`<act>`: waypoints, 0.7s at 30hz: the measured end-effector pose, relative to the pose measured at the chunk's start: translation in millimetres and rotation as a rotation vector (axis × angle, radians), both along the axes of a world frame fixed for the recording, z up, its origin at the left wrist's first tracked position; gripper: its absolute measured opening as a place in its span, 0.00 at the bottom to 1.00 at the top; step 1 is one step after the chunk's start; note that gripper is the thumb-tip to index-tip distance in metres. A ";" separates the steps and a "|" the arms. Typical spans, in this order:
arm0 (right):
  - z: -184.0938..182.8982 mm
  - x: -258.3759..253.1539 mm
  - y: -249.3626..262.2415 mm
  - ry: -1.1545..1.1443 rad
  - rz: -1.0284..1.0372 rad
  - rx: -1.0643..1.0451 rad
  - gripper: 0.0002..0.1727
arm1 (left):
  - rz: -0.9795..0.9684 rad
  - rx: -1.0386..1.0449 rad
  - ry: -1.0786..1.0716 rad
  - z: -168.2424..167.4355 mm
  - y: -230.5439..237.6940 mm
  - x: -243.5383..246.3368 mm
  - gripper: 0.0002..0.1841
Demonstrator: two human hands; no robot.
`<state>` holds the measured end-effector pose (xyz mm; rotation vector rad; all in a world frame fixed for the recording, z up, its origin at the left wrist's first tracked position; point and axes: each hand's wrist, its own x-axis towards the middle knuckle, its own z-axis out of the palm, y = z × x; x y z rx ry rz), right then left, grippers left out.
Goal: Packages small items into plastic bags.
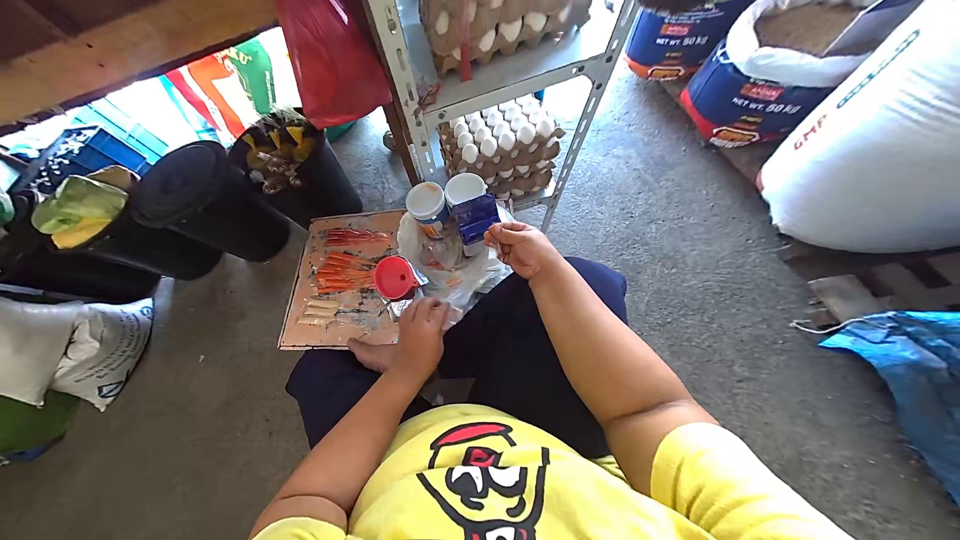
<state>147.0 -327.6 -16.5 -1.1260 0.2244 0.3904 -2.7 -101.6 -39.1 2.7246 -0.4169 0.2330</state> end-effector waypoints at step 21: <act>18.0 -33.8 30.9 -0.369 0.134 -0.315 0.08 | 0.388 0.322 0.190 74.4 21.0 43.1 0.13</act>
